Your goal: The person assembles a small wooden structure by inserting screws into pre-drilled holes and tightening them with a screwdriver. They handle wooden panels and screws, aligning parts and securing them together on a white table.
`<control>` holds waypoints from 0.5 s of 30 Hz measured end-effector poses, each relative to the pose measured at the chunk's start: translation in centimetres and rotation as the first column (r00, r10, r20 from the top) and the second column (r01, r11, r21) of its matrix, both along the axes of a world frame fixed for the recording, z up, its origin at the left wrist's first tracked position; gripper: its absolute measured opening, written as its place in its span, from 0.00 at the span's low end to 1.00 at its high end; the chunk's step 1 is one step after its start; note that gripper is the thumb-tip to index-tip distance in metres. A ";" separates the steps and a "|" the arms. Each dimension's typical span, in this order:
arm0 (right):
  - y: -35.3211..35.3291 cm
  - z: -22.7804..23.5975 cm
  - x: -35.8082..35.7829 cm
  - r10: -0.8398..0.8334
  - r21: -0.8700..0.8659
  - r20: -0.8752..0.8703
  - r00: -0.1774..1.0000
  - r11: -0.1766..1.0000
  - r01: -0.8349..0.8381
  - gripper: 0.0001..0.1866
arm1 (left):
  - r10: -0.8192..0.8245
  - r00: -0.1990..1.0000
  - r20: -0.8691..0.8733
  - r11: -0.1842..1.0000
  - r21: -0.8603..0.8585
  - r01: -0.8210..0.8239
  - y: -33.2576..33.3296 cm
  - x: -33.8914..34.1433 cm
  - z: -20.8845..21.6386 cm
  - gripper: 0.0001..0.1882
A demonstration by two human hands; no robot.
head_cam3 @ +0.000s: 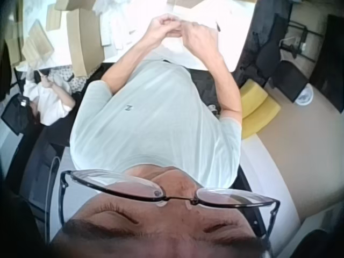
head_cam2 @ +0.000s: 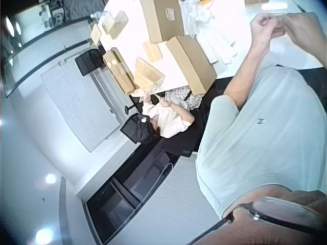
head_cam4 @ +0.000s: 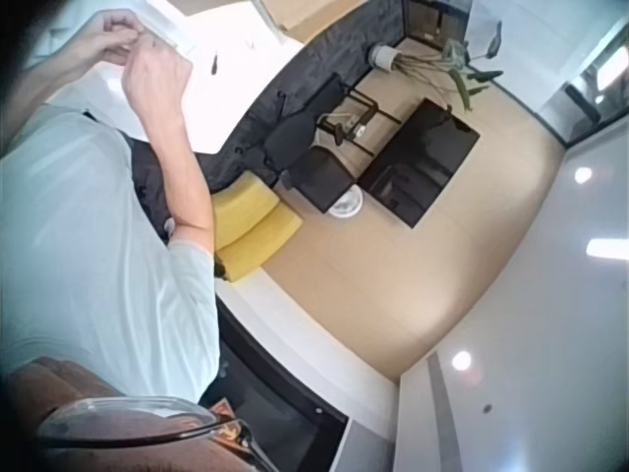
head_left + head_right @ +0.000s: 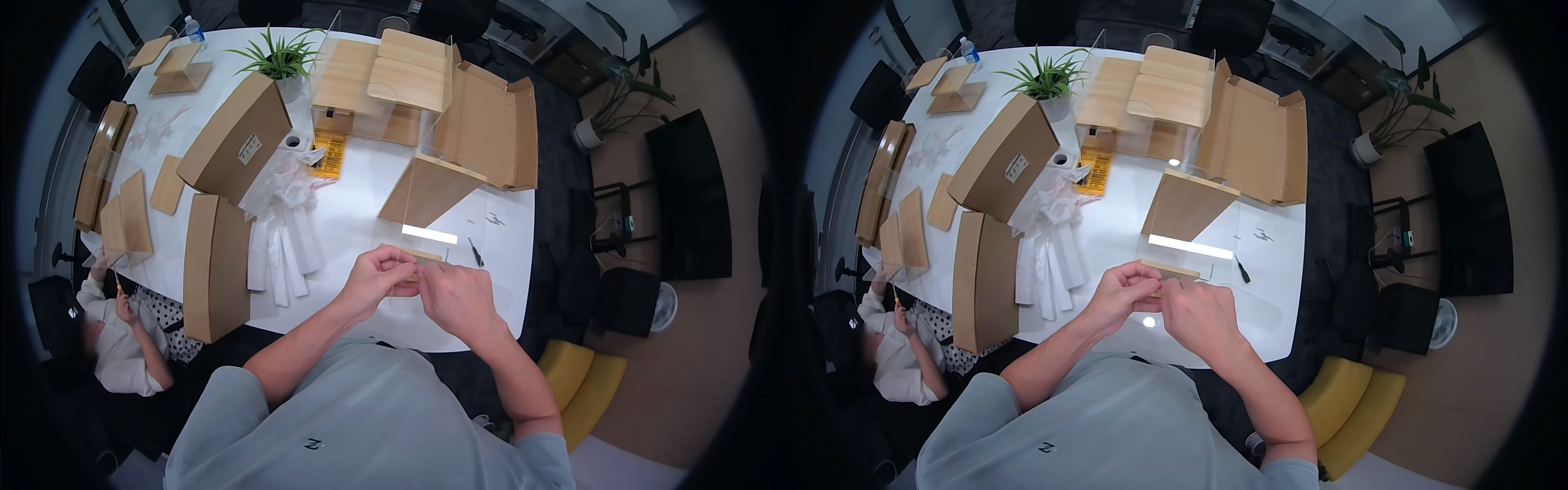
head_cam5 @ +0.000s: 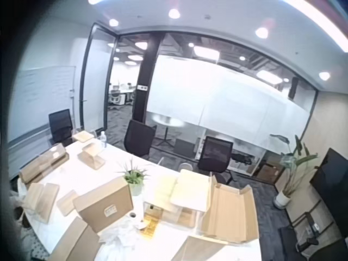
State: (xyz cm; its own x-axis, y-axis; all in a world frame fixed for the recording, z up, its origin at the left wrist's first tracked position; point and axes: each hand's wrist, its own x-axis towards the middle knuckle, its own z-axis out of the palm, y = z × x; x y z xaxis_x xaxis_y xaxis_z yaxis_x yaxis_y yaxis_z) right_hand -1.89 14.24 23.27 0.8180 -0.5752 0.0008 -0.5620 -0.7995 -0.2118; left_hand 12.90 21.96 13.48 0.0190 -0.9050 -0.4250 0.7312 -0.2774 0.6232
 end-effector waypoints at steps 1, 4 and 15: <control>0.0 -0.1 0.0 0.000 0.001 -0.009 1.000 1.000 0.000 0.09 | 0.001 1.000 -0.002 1.000 0.002 -0.001 0.0 0.0 -0.1 0.07; 0.2 -0.4 -0.1 0.005 -0.017 -0.002 1.000 1.000 -0.005 0.09 | 0.006 1.000 -0.008 1.000 0.003 -0.006 0.1 -0.1 -0.3 0.06; -2.7 -0.2 -5.9 -0.410 0.167 0.442 0.798 0.911 0.376 0.03 | -0.019 1.000 -0.010 1.000 0.006 0.019 0.2 0.4 0.5 0.07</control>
State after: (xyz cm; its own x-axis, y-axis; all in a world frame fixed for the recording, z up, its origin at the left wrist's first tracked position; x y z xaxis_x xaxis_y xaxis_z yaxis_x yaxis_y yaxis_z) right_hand -7.82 11.52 23.04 0.4357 -0.8599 0.2660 -0.6496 -0.5050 -0.5684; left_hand 13.33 22.19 14.03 -0.0028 -0.9026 -0.4304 0.7321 -0.2950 0.6140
